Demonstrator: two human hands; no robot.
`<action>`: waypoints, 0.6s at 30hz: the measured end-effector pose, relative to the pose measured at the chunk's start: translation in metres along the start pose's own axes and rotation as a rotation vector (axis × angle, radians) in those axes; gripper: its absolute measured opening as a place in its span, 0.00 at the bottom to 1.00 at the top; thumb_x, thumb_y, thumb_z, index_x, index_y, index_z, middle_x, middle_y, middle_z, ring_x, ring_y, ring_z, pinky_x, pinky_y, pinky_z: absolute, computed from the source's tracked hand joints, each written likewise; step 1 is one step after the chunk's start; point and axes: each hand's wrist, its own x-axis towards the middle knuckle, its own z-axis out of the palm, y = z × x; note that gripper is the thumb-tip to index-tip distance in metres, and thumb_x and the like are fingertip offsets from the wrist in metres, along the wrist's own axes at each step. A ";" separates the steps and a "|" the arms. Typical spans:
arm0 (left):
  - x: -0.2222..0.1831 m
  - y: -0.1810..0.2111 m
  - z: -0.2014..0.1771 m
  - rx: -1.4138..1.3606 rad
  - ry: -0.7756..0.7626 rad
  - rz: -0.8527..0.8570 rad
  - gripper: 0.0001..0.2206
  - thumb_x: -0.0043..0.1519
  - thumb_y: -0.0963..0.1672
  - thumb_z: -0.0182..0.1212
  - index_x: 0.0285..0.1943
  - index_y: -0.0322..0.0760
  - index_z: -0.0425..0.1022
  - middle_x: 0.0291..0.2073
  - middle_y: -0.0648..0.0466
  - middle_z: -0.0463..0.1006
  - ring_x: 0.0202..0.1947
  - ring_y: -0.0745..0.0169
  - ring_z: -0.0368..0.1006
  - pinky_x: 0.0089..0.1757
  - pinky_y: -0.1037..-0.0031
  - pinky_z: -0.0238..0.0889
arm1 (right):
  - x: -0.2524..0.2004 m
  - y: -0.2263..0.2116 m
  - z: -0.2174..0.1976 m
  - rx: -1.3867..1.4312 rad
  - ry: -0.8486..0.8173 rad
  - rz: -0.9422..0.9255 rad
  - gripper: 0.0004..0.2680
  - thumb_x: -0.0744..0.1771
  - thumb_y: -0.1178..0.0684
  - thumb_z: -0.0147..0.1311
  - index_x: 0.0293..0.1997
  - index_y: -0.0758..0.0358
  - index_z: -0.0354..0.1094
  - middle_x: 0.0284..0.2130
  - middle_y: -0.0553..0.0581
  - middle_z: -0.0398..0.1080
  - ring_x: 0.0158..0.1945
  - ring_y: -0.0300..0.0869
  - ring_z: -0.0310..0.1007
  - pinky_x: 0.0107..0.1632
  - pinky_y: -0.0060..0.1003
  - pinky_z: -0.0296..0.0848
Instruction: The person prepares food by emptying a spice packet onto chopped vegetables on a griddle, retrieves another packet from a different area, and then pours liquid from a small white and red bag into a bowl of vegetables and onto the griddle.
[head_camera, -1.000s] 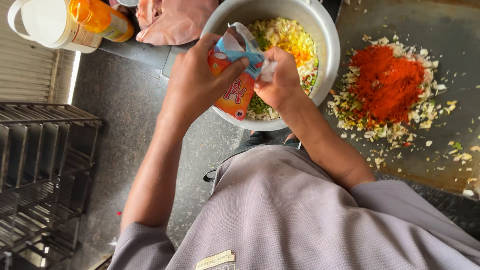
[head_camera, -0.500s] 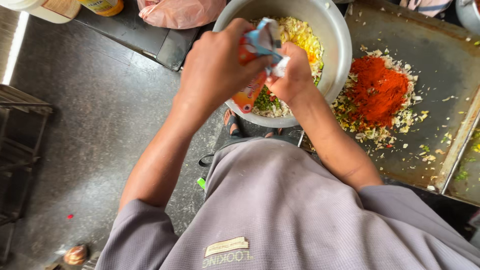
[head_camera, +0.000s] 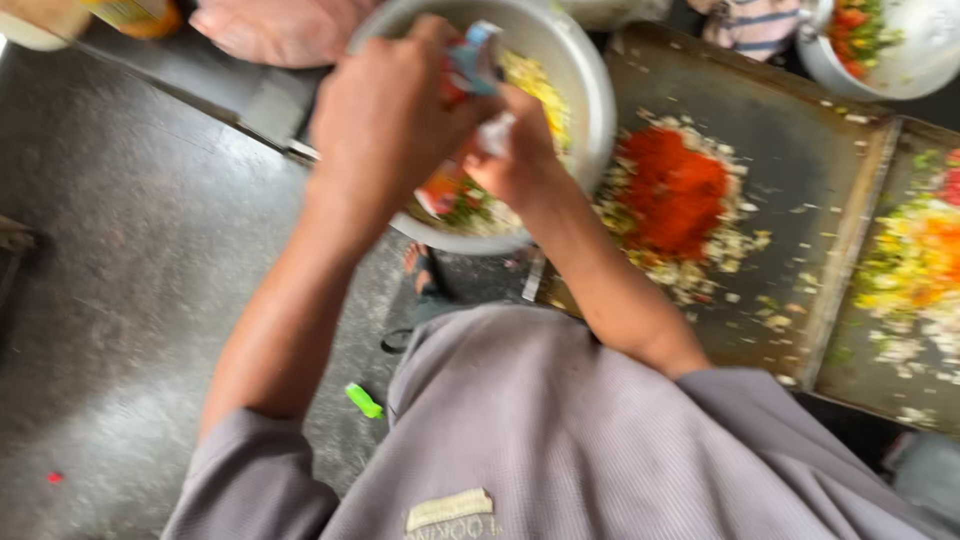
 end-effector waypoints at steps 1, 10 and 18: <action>-0.005 0.010 0.004 0.024 0.026 -0.050 0.26 0.54 0.55 0.80 0.52 0.36 0.79 0.30 0.40 0.81 0.31 0.36 0.78 0.34 0.51 0.70 | -0.004 0.001 -0.012 -0.006 0.005 0.015 0.12 0.68 0.50 0.45 0.52 0.62 0.69 0.45 0.58 0.74 0.48 0.47 0.75 0.50 0.46 0.75; -0.028 0.083 0.023 0.086 0.270 -0.077 0.23 0.54 0.50 0.82 0.49 0.31 0.80 0.37 0.40 0.82 0.37 0.39 0.79 0.38 0.56 0.70 | 0.009 -0.018 -0.053 -0.017 0.275 0.241 0.09 0.67 0.43 0.43 0.41 0.52 0.67 0.35 0.50 0.72 0.36 0.42 0.70 0.33 0.40 0.66; -0.020 0.100 0.000 0.085 0.345 -0.122 0.25 0.55 0.51 0.84 0.50 0.28 0.79 0.40 0.39 0.80 0.38 0.43 0.79 0.40 0.59 0.72 | 0.010 -0.030 -0.063 0.127 0.107 0.264 0.04 0.67 0.50 0.48 0.38 0.56 0.64 0.29 0.54 0.69 0.29 0.45 0.68 0.29 0.40 0.66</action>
